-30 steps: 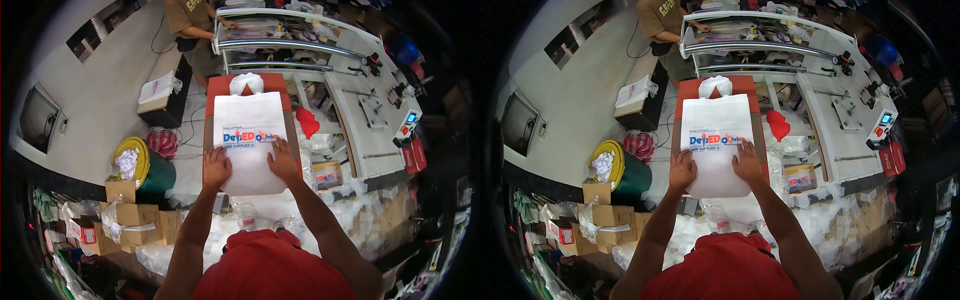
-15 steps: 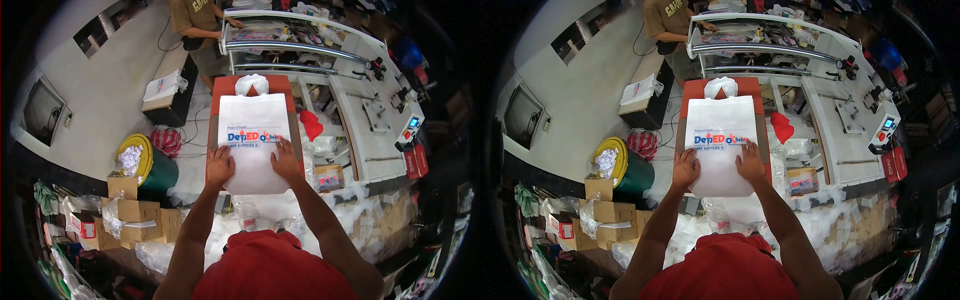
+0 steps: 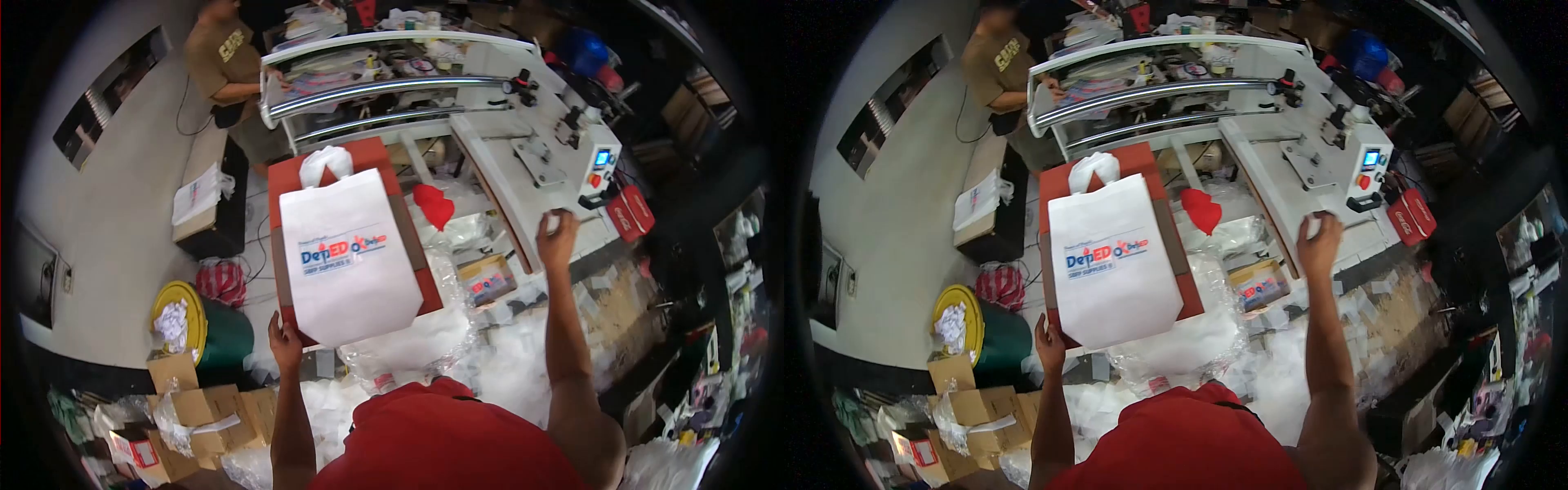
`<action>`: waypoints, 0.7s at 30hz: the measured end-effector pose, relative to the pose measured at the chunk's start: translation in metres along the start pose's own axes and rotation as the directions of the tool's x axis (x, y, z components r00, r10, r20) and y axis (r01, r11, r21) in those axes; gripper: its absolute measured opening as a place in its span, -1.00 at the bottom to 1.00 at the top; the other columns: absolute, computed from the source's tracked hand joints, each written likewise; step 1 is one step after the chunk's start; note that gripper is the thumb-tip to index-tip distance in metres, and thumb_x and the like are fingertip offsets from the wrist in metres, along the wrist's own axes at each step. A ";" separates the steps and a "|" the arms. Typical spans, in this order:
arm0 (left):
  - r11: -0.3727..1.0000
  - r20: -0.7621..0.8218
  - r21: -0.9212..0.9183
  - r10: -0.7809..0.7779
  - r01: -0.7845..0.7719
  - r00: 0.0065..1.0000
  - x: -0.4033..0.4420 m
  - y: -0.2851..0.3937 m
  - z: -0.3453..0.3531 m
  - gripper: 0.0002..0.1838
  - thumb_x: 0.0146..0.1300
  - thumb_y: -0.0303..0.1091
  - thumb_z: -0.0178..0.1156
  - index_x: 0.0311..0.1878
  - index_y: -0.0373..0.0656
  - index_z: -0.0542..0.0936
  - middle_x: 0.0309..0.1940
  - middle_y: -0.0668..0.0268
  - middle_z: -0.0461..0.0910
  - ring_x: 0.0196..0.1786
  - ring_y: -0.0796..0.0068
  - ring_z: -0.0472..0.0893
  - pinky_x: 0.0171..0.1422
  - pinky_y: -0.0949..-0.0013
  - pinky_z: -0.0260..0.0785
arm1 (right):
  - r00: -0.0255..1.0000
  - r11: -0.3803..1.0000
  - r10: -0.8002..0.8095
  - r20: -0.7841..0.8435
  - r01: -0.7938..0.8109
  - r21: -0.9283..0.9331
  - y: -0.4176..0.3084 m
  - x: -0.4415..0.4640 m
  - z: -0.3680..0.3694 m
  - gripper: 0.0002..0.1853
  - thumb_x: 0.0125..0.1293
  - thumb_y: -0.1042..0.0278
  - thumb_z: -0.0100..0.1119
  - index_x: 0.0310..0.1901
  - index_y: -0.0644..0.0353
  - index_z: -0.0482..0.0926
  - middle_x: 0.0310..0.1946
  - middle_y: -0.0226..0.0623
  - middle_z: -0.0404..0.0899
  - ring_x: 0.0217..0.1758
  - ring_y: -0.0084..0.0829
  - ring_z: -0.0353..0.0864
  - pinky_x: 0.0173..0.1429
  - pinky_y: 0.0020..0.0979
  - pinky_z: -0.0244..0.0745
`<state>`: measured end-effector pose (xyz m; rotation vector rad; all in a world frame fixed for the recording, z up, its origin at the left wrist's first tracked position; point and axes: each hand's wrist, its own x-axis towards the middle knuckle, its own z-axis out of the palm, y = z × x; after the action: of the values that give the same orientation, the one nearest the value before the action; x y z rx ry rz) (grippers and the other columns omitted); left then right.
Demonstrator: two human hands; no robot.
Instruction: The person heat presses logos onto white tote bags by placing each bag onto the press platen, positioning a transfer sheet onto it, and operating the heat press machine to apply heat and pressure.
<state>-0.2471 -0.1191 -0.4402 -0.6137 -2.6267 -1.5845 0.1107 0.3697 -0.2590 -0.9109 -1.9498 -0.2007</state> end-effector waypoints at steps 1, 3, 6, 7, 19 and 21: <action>1.000 0.024 0.019 -0.009 0.009 1.000 -0.002 -0.007 0.003 -0.56 0.49 -0.27 -0.01 0.32 -0.32 0.41 0.20 -0.08 0.51 0.24 -0.05 0.52 0.30 0.12 0.36 | 0.999 0.995 0.022 -0.030 -0.025 -0.093 0.024 0.012 -0.011 -0.78 0.22 0.40 0.27 -0.17 0.27 0.47 -0.17 -0.06 0.52 -0.05 0.01 0.46 0.07 -0.05 0.34; 0.999 0.058 -0.027 -0.028 0.030 0.998 -0.009 -0.011 0.007 -0.54 0.52 -0.23 -0.05 0.36 -0.29 0.38 0.23 -0.09 0.49 0.26 -0.06 0.50 0.32 0.12 0.35 | 0.998 0.967 0.013 -0.067 -0.030 -0.254 0.066 0.032 -0.023 -0.70 0.24 0.34 0.29 -0.08 0.32 0.50 -0.07 -0.02 0.54 0.03 0.06 0.47 0.18 -0.01 0.34; 0.998 0.075 -0.027 -0.049 0.051 0.996 -0.010 -0.034 0.012 -0.50 0.54 -0.15 -0.11 0.41 -0.24 0.33 0.28 -0.11 0.46 0.29 -0.09 0.48 0.33 0.13 0.33 | 0.993 0.945 -0.110 -0.030 0.095 -0.314 0.137 0.041 -0.016 -0.65 0.30 0.28 0.25 -0.01 0.36 0.51 -0.02 0.03 0.57 0.07 0.10 0.49 0.23 0.00 0.34; 0.999 0.066 0.014 -0.047 0.047 0.997 -0.010 -0.034 0.013 -0.48 0.55 -0.12 -0.12 0.43 -0.22 0.31 0.29 -0.13 0.45 0.30 -0.11 0.47 0.34 0.13 0.32 | 0.992 0.965 -0.035 0.119 0.065 -0.253 0.152 0.042 -0.014 -0.66 0.33 0.25 0.22 -0.02 0.36 0.53 -0.02 0.05 0.58 0.08 0.09 0.50 0.25 0.00 0.34; 0.999 0.060 0.000 -0.041 0.041 0.997 -0.011 -0.030 0.012 -0.45 0.56 -0.04 -0.13 0.43 -0.20 0.31 0.19 -0.13 0.52 0.21 -0.11 0.53 0.29 0.12 0.36 | 0.915 0.916 -0.049 0.401 0.201 -0.348 0.174 0.059 -0.006 -0.79 0.37 0.27 0.10 -0.27 0.22 0.63 -0.22 -0.15 0.65 -0.04 -0.09 0.57 0.12 0.00 0.31; 0.999 0.055 0.008 -0.044 0.044 0.997 -0.011 -0.030 0.012 -0.46 0.56 -0.04 -0.13 0.43 -0.19 0.31 0.19 -0.13 0.52 0.21 -0.10 0.54 0.29 0.13 0.36 | 0.913 0.925 -0.037 0.407 0.186 -0.332 0.175 0.058 -0.004 -0.79 0.37 0.27 0.09 -0.29 0.21 0.63 -0.22 -0.15 0.65 -0.04 -0.10 0.57 0.13 0.02 0.30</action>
<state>-0.2444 -0.1248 -0.4733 -0.6123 -2.7026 -1.5923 0.2144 0.5225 -0.2481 -1.1467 -2.3941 -0.4943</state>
